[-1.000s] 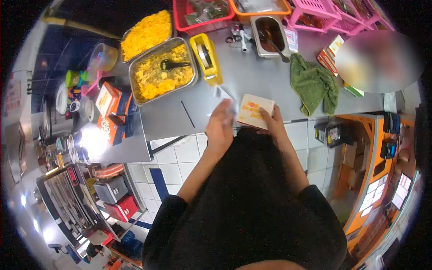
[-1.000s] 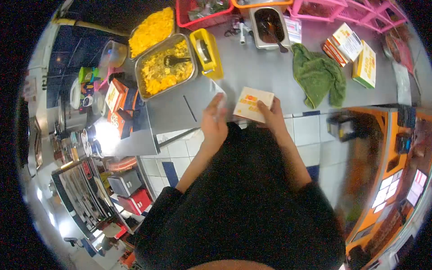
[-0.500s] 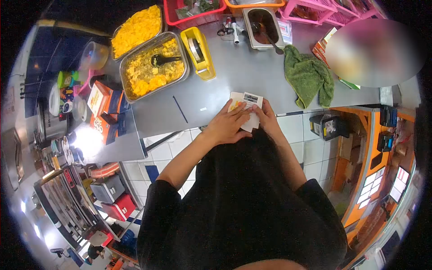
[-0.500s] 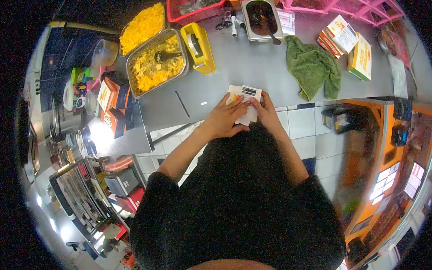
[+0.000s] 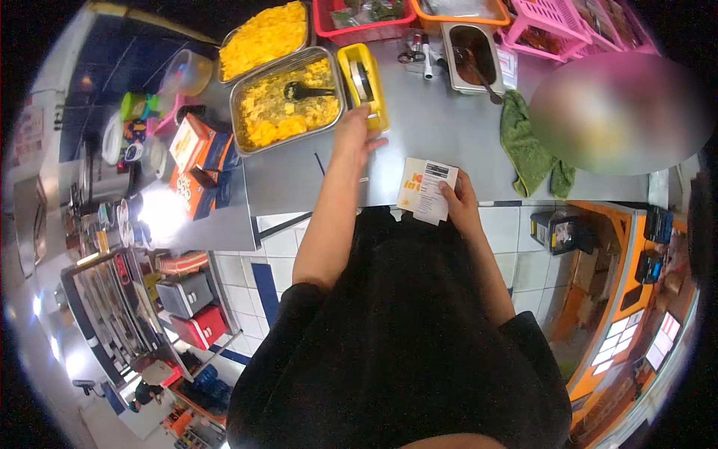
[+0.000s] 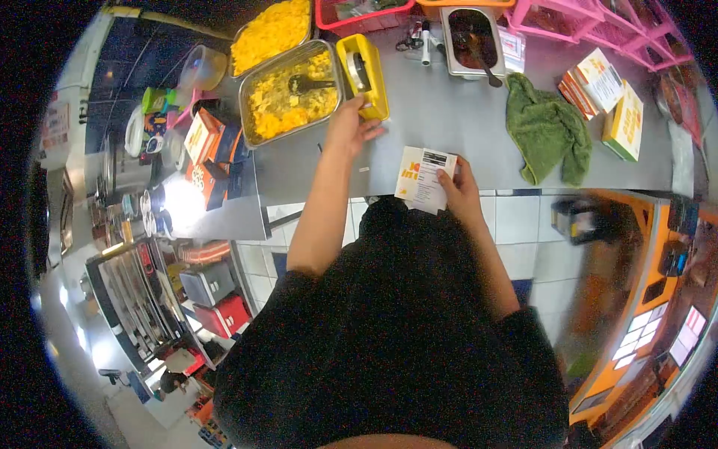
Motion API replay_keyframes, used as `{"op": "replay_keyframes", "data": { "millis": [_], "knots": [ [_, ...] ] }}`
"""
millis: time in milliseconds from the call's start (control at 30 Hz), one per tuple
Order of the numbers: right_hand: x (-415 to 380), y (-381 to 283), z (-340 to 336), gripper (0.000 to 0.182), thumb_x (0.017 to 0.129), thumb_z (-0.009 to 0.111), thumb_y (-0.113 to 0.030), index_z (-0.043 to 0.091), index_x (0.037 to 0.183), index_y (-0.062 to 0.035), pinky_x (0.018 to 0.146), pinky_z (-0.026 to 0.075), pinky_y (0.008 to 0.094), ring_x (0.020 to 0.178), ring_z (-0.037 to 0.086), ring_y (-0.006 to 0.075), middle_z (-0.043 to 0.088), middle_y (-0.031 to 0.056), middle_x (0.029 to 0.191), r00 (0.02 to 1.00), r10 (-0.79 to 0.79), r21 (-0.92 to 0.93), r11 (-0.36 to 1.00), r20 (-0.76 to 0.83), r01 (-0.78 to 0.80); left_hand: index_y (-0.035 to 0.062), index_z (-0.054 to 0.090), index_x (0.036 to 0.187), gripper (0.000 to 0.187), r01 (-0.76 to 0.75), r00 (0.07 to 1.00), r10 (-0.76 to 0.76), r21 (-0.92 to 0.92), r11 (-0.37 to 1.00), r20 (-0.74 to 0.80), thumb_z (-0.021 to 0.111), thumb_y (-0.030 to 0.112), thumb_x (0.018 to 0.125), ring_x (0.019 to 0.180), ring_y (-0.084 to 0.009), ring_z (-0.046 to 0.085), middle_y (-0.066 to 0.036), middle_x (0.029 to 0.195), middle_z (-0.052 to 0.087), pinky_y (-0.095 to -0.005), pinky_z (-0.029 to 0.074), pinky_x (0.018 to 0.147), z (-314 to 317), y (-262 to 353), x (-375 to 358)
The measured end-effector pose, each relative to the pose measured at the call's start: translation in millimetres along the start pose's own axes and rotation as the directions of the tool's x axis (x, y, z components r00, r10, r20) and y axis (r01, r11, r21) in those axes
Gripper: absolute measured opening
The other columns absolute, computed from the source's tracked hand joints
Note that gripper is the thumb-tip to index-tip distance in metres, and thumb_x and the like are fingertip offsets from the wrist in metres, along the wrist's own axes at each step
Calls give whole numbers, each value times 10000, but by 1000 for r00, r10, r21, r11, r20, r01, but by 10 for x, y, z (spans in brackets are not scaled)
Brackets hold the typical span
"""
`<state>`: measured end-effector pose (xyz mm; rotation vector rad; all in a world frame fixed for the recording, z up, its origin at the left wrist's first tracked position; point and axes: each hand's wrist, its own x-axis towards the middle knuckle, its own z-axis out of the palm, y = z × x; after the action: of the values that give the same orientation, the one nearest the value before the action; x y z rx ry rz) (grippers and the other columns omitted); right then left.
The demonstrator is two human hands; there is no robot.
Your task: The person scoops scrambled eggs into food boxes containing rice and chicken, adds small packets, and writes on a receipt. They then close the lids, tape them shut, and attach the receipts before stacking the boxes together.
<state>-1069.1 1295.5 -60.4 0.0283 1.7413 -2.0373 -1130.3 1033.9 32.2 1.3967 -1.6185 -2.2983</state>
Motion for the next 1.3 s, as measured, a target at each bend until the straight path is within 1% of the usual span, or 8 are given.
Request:
{"op": "replay_keyframes", "data": {
  "millis": [267, 333, 433, 667, 833, 967, 1033, 1300],
  "knots": [
    [21, -20, -1, 514, 971, 642, -178, 408, 1396, -6, 847, 533, 317, 989, 644, 191, 655, 149, 1125, 999, -3, -15, 1000, -38, 2, 34, 668, 1051, 224, -189, 944, 257, -299, 935, 208, 613, 230, 957, 836, -253, 643, -110, 947, 653, -386, 523, 788, -195, -482, 39],
    [1, -95, 22, 527, 960, 657, -179, 417, 1397, -7, 838, 537, 317, 982, 645, 187, 661, 148, 1108, 997, 58, -10, 998, -43, -59, 31, 687, 962, 172, -713, 611, 772, 544, 442, 174, 619, 186, 930, 770, -265, 640, -143, 811, 647, -378, 514, 741, -315, -762, 112],
    [38, -31, -1, 536, 950, 669, -179, 427, 1399, -11, 829, 542, 317, 970, 650, 188, 669, 161, 1089, 998, 12, -145, 989, -68, -22, 14, 676, 908, 166, -436, 760, 630, 844, 312, 160, 618, 169, 911, 739, -283, 640, -184, 802, 651, -383, 514, 714, -222, -593, -164],
    [-1, -414, 123, 544, 934, 686, -189, 446, 1394, -25, 825, 545, 319, 934, 669, 193, 677, 165, 1095, 998, 57, -179, 982, -28, -61, 20, 693, 956, 276, -541, 806, 140, 618, 570, 576, 651, 285, 894, 806, -330, 692, -180, 843, 704, -429, 529, 729, 150, -518, -513],
    [-28, -417, 88, 519, 916, 697, -155, 474, 1366, -21, 806, 550, 325, 932, 676, 178, 695, 171, 1069, 998, -24, -291, 957, -65, 4, 25, 728, 980, 408, -452, 871, -99, 863, 224, 482, 677, 417, 880, 757, -342, 685, -176, 820, 708, -419, 520, 686, 228, -395, -391],
    [-33, -448, 61, 520, 914, 700, -149, 473, 1364, -20, 794, 551, 321, 917, 681, 181, 700, 170, 1050, 991, -78, -307, 951, -109, 41, 26, 734, 967, 377, -566, 799, -31, 769, 296, 600, 692, 391, 885, 724, -326, 685, -156, 798, 714, -405, 516, 670, 92, -424, -387],
    [-27, -591, 28, 516, 916, 697, -147, 473, 1367, -31, 791, 550, 315, 904, 679, 176, 702, 160, 1041, 990, -2, -234, 972, -144, -32, 13, 727, 959, 298, -490, 813, 39, 647, 584, 581, 680, 303, 911, 709, -320, 681, -166, 806, 713, -384, 516, 655, 29, -398, -496],
    [-5, -725, 92, 517, 911, 705, -148, 481, 1368, -58, 776, 550, 310, 890, 668, 162, 695, 138, 1019, 999, 6, -192, 981, -44, -14, 40, 721, 1062, 217, -791, 581, 374, 392, 470, 723, 656, 191, 919, 788, -325, 699, -183, 911, 714, -362, 534, 698, 266, -317, -716]
  ]
}}
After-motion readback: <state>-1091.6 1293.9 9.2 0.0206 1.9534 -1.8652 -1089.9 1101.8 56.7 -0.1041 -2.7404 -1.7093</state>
